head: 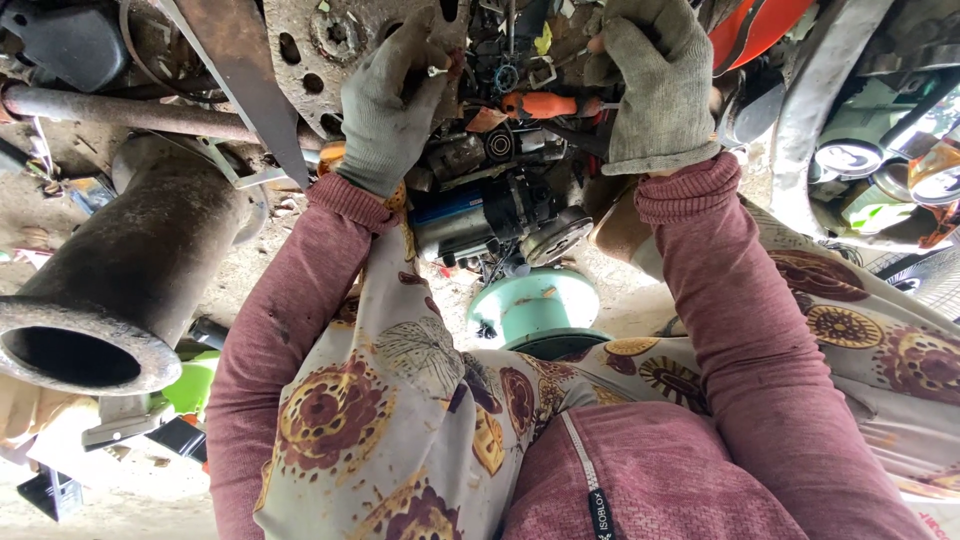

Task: Disassembling or repairing a motor component by using a hammer and screwdriver to remove internal parts.

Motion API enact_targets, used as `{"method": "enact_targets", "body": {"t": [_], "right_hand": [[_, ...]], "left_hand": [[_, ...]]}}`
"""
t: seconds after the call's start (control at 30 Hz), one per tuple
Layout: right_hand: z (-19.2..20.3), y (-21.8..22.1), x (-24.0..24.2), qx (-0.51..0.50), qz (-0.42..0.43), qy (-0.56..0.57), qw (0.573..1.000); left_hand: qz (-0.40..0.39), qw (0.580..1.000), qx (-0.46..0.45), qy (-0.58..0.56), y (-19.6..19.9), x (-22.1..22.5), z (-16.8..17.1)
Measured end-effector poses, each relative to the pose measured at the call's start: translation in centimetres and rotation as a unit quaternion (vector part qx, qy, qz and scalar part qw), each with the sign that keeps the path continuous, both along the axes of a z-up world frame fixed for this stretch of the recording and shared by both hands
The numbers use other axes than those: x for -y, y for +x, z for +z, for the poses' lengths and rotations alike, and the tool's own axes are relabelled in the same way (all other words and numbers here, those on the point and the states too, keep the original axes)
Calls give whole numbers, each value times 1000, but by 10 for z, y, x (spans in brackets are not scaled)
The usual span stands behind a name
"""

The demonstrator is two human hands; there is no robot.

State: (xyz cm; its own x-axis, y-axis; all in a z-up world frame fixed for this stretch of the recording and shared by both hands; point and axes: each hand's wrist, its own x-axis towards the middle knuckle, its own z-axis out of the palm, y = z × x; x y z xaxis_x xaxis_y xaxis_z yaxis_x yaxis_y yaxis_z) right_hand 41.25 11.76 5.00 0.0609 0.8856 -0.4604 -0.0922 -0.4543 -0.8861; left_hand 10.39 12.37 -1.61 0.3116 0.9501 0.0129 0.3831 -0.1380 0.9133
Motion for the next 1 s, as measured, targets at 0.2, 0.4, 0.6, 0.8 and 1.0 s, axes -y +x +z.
{"method": "enact_targets", "body": {"t": [0.2, 0.4, 0.6, 0.8, 1.0], "right_hand": [[0, 1, -2, 16, 24, 10, 1000], [18, -10, -4, 43, 9, -15, 999], [21, -11, -6, 151, 56, -6, 987], [-18, -28, 6, 560, 602, -85, 563], [-33, -13, 11, 639, 524, 37, 562]], "left_hand": [[-11, 1000, -22, -3, 3, 1, -4], [-39, 998, -52, -9, 2, 0, 7], [-56, 994, -89, 21, -1, 2, -8], [-55, 995, -78, 40, -1, 2, -12], [-55, 995, -64, 50, -2, 1, -9]]}}
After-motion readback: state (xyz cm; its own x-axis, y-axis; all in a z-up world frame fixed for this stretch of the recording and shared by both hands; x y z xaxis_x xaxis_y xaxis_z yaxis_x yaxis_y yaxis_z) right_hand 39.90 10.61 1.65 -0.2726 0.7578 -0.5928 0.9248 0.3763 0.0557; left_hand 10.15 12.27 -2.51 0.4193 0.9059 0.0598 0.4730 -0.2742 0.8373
